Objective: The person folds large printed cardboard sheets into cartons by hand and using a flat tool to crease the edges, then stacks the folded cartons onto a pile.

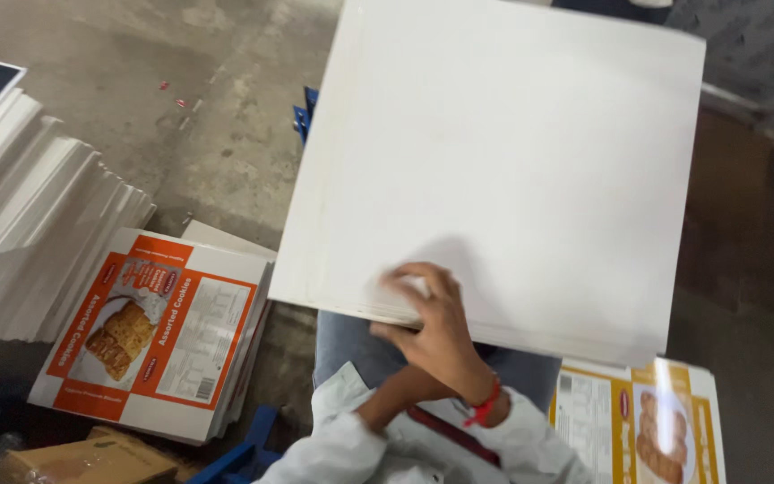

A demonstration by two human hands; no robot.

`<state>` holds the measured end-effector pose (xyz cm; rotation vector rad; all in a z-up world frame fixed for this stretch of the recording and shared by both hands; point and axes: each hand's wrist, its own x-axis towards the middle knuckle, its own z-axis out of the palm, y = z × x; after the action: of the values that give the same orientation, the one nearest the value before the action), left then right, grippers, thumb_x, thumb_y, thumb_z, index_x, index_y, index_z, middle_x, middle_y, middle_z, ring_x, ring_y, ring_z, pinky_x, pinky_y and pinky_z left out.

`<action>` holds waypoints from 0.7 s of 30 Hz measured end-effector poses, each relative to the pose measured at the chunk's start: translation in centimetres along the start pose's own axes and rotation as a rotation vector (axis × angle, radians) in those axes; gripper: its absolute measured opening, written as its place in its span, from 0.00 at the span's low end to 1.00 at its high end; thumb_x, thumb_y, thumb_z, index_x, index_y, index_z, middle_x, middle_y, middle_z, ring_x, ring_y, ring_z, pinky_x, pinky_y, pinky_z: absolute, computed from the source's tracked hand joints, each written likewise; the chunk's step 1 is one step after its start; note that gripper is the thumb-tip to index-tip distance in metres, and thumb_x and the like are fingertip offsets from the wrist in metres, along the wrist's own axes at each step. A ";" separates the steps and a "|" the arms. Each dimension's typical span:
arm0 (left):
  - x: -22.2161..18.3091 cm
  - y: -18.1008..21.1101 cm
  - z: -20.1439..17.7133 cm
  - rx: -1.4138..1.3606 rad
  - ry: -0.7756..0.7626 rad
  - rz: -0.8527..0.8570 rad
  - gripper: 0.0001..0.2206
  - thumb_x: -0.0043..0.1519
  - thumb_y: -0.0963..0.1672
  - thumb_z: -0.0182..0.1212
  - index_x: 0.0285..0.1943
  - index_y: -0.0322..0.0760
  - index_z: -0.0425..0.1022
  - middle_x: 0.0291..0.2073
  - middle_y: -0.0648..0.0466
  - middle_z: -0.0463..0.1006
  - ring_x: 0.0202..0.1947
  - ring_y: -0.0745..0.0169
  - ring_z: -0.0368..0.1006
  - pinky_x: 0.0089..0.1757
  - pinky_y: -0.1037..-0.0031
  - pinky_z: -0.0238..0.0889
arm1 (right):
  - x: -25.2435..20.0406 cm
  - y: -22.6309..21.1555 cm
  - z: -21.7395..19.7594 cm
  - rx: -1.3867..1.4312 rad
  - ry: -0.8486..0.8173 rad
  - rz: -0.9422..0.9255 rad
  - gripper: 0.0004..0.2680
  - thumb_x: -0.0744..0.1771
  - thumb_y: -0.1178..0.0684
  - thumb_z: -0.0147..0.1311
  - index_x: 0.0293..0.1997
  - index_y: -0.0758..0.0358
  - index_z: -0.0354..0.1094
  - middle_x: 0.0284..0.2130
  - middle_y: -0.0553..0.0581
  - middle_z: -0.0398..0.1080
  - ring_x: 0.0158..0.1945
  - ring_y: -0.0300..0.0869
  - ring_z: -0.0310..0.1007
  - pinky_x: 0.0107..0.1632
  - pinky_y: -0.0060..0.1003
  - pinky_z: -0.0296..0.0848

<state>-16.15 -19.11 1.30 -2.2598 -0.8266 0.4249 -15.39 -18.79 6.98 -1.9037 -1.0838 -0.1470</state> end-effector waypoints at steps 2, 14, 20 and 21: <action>-1.0 1.5 -0.8 1.052 -0.015 -0.282 0.22 0.57 0.39 0.75 0.59 0.22 0.76 0.57 0.36 0.69 0.58 0.44 0.63 0.56 0.58 0.59 | -3.6 0.9 -1.6 0.390 -0.146 -0.003 0.18 0.59 0.59 0.70 0.52 0.63 0.72 0.51 0.61 0.68 0.54 0.51 0.71 0.53 0.45 0.73; 2.3 6.7 1.7 3.350 0.385 -0.586 0.13 0.65 0.41 0.63 0.55 0.22 0.76 0.48 0.49 0.80 0.48 0.63 0.75 0.50 0.74 0.69 | -36.7 12.9 -2.3 -0.564 -0.238 0.540 0.23 0.56 0.48 0.67 0.55 0.52 0.72 0.51 0.56 0.68 0.56 0.60 0.63 0.53 0.55 0.68; 2.1 5.6 1.7 3.447 0.115 -0.765 0.13 0.66 0.41 0.62 0.55 0.22 0.76 0.47 0.49 0.79 0.47 0.63 0.74 0.49 0.72 0.70 | -38.6 12.9 -3.2 -0.422 -0.098 0.662 0.13 0.60 0.50 0.64 0.48 0.52 0.73 0.50 0.53 0.72 0.52 0.50 0.73 0.51 0.43 0.77; 2.0 5.5 2.1 3.471 0.085 -0.784 0.12 0.66 0.41 0.63 0.55 0.22 0.76 0.47 0.49 0.80 0.47 0.63 0.74 0.49 0.72 0.70 | -38.2 12.3 -4.5 -0.315 -0.055 0.793 0.13 0.61 0.51 0.63 0.49 0.53 0.73 0.47 0.53 0.73 0.49 0.48 0.75 0.49 0.43 0.79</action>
<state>-13.31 -19.84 -4.17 -4.7664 -0.3555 -1.4639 -28.18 -48.53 -17.23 -2.4919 -0.2806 0.1972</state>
